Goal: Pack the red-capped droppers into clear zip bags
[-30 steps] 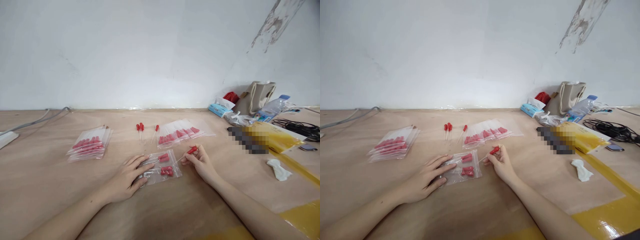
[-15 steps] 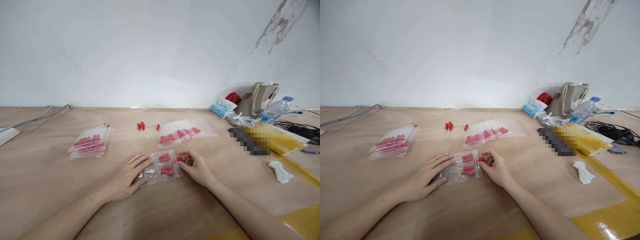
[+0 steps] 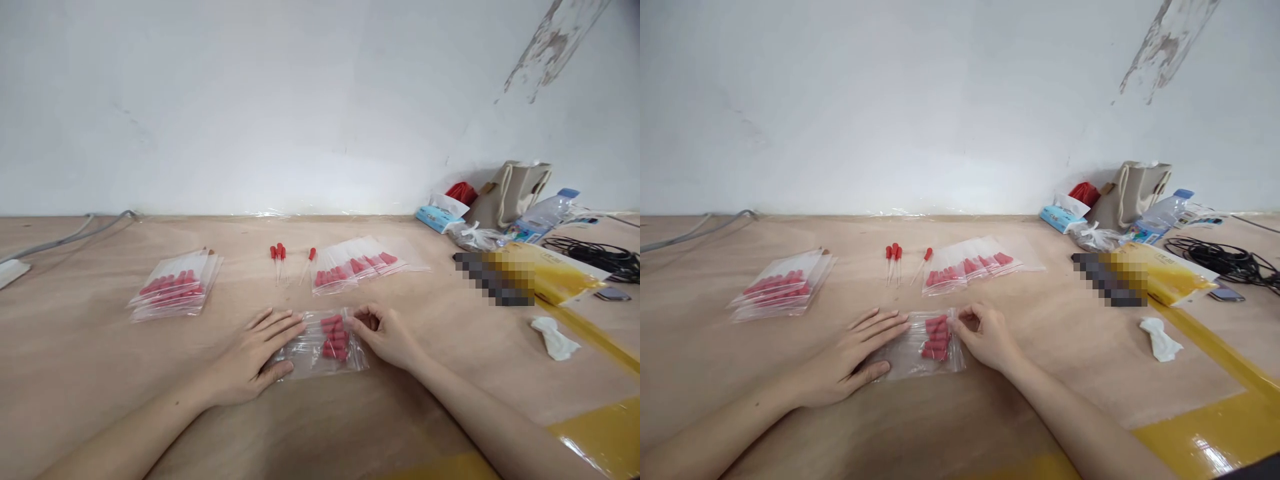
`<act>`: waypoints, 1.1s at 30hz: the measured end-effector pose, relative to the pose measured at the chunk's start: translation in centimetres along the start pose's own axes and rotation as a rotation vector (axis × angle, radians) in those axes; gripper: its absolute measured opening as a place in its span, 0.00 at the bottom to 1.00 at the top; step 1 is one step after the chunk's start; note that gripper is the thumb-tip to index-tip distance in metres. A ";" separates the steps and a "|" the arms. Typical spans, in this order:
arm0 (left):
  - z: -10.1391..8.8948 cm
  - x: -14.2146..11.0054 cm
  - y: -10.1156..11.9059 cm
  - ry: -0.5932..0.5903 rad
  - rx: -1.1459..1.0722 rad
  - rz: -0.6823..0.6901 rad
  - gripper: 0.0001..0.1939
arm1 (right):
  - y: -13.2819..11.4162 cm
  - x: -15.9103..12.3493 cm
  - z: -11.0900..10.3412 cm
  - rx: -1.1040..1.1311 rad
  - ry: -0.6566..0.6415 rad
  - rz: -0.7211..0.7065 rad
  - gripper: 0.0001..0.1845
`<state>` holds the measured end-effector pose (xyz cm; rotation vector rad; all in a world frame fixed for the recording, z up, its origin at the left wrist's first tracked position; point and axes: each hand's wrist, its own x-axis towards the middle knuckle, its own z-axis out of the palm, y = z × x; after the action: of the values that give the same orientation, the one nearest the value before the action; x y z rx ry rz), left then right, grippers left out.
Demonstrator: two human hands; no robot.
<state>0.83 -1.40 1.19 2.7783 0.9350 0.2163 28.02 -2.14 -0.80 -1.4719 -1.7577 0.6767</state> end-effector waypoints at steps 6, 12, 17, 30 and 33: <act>0.2 -0.1 0.0 0.034 0.007 -0.027 0.27 | -0.1 -0.1 -0.2 0.163 -0.096 0.020 0.17; 0.7 -0.4 -0.3 0.059 -0.023 -0.077 0.27 | 0.4 -0.1 -3.5 0.677 -0.060 0.243 0.15; 1.0 -0.4 -0.6 0.085 -0.018 -0.063 0.25 | 1.3 -0.1 -7.8 0.659 -0.185 0.427 0.16; 1.1 -0.5 -0.6 0.095 -0.022 -0.058 0.25 | -0.2 5.4 -6.6 0.851 0.385 0.160 0.17; 1.0 -0.5 -0.7 0.097 -0.024 -0.058 0.25 | -0.8 6.7 -5.9 0.884 0.498 0.134 0.18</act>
<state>0.21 -1.35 0.00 2.7363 1.0265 0.3531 31.75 3.92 4.65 -1.0016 -0.8015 0.9011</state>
